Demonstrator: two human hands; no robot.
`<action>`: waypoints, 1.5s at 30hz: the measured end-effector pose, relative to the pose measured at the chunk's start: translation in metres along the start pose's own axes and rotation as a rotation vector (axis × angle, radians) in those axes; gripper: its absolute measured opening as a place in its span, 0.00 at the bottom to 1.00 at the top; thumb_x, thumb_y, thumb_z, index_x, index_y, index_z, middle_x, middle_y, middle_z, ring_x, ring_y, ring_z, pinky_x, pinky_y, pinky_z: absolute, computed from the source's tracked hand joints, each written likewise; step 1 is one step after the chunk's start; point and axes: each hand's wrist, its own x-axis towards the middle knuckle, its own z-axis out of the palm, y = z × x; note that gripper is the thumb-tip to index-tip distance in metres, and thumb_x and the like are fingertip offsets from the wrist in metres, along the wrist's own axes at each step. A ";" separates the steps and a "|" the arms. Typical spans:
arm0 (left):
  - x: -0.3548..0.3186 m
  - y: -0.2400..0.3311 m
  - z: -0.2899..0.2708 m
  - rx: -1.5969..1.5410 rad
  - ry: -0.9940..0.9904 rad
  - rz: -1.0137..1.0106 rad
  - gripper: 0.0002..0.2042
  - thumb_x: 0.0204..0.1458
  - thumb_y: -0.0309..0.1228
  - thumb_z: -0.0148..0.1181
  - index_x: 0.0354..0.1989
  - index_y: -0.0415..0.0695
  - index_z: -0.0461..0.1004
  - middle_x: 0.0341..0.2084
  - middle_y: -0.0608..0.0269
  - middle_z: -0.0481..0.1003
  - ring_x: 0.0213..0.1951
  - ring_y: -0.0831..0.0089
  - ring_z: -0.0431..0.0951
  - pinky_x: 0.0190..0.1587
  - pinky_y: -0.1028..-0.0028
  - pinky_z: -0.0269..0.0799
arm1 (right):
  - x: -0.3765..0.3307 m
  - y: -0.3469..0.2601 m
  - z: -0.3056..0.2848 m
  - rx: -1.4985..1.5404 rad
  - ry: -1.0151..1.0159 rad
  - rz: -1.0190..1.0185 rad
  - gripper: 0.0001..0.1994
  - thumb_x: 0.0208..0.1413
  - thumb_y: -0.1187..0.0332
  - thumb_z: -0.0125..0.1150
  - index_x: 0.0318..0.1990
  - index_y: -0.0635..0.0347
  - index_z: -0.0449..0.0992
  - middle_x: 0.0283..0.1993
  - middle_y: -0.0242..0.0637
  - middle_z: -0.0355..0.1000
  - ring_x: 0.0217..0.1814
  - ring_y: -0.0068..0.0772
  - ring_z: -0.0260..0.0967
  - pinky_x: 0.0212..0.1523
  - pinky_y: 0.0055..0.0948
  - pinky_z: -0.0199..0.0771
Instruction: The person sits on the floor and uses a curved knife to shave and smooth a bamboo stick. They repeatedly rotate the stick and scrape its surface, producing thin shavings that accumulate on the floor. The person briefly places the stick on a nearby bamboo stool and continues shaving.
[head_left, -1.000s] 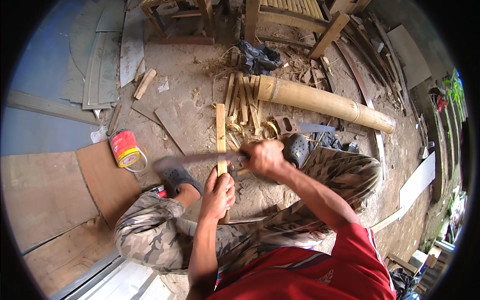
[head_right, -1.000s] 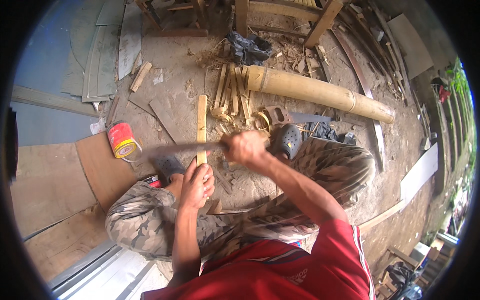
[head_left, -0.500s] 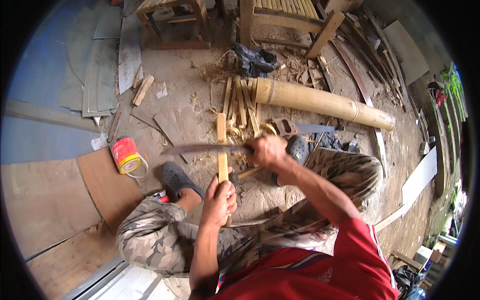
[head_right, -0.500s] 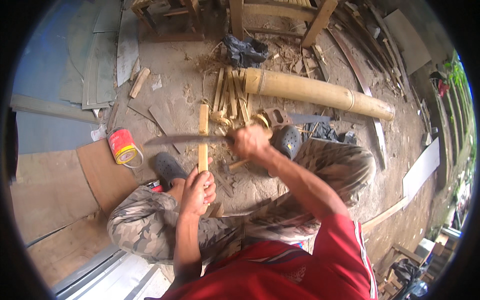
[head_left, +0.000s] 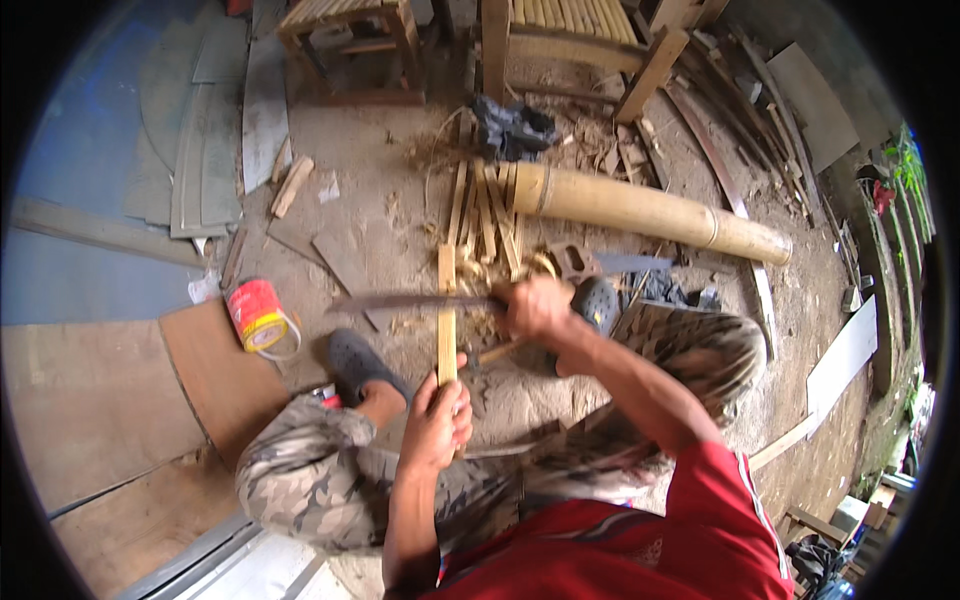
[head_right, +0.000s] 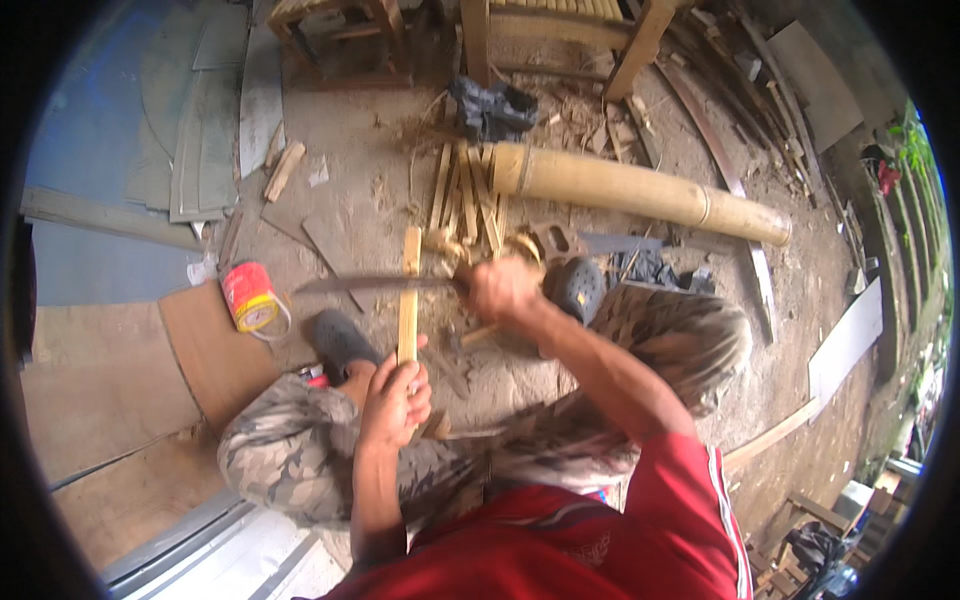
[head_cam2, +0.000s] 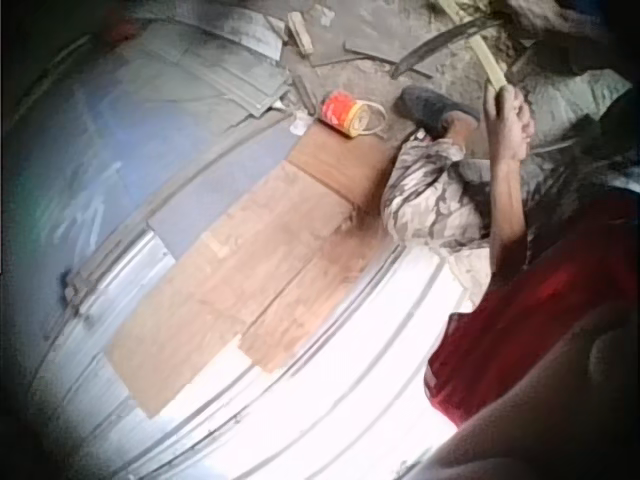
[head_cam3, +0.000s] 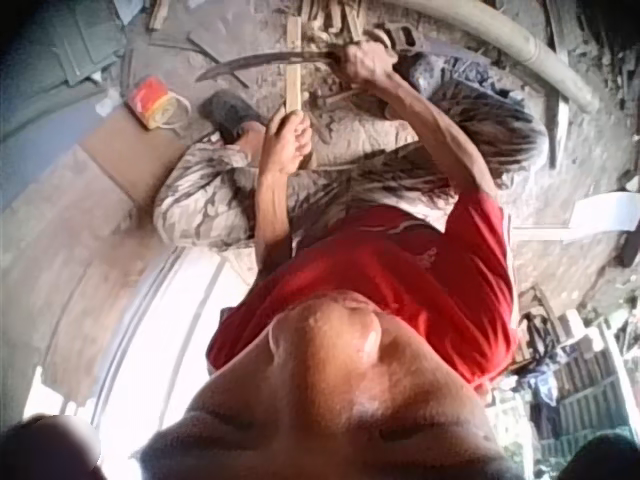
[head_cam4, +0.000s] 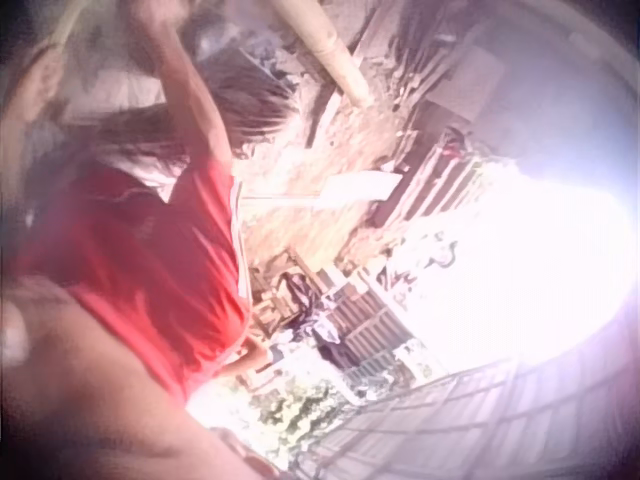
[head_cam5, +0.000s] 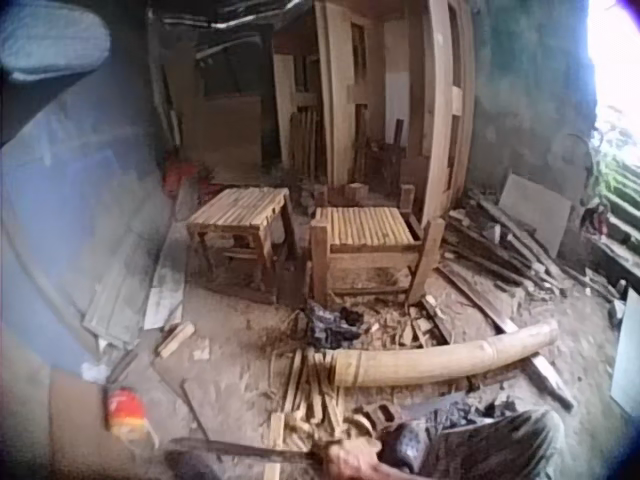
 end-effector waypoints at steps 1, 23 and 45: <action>0.000 0.004 0.004 -0.008 0.009 0.014 0.18 0.65 0.27 0.46 0.63 0.45 0.63 0.24 0.72 0.60 0.17 0.87 0.55 0.14 0.85 0.51 | -0.006 -0.001 0.004 -0.063 0.094 -0.138 0.07 0.53 0.57 0.59 0.36 0.43 0.79 0.19 0.28 0.72 0.17 0.27 0.67 0.20 0.34 0.68; -0.031 -0.015 -0.007 -0.064 0.015 -0.040 0.19 0.64 0.29 0.47 0.64 0.45 0.63 0.24 0.72 0.58 0.15 0.86 0.52 0.14 0.83 0.47 | 0.001 0.012 -0.015 -0.166 0.040 0.039 0.14 0.59 0.49 0.56 0.43 0.45 0.77 0.22 0.32 0.75 0.19 0.30 0.71 0.19 0.38 0.72; -0.022 -0.019 0.007 -0.043 0.177 0.083 0.08 0.62 0.26 0.51 0.49 0.49 0.66 0.25 0.71 0.63 0.17 0.87 0.58 0.14 0.85 0.50 | -0.045 -0.075 -0.031 0.257 0.123 -0.193 0.10 0.49 0.58 0.67 0.33 0.51 0.78 0.25 0.34 0.76 0.23 0.37 0.76 0.24 0.41 0.74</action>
